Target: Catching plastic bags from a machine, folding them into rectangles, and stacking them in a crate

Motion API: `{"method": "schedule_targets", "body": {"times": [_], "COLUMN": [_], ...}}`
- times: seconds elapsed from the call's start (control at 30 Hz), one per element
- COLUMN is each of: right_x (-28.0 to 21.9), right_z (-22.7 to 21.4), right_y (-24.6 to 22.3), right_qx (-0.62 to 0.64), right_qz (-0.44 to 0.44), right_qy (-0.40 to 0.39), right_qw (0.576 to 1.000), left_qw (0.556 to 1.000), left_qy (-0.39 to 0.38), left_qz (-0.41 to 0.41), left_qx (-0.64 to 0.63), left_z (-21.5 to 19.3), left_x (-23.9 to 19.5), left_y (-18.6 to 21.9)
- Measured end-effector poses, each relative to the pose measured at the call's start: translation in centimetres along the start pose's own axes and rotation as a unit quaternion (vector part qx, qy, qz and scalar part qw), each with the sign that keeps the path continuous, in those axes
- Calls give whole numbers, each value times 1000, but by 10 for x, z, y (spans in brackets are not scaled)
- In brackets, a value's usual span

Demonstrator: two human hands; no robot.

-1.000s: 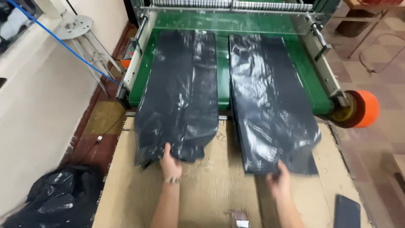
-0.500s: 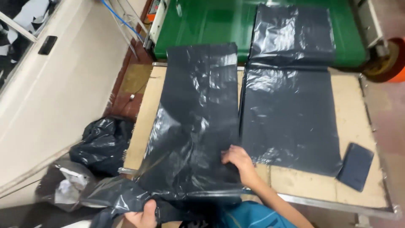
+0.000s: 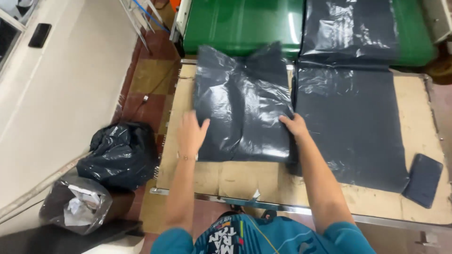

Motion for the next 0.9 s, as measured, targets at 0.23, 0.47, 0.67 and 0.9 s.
{"method": "schedule_targets", "body": {"times": [0.23, 0.47, 0.67, 0.9], "right_x": [-145, -238, -252, -64], "right_z": [-36, -37, -37, 8], "right_y": [7, -17, 11, -121], "right_qx": [-104, -61, -265, -282], "right_qz": [90, 14, -25, -191], "right_qy": [27, 66, 29, 91], "right_qw": [990, 996, 964, 936], "left_qw": [938, 957, 970, 986], "left_qy": [-232, -88, -163, -56], "left_qz": [-238, -137, -173, 149], "left_qx": [-95, -239, 47, -49], "left_z": [129, 103, 79, 79], "left_x": [-111, -165, -203, -59], "left_y": [-104, -125, -108, 55]}}
Point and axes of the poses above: each hand's wrist, its own x-axis towards the middle knuckle, its own z-axis out of the palm, y = z × x, the point moved 6 cm from there along x, towards the middle knuckle, and after that the axes turned 5 degrees about x, right-handed, at the moved point
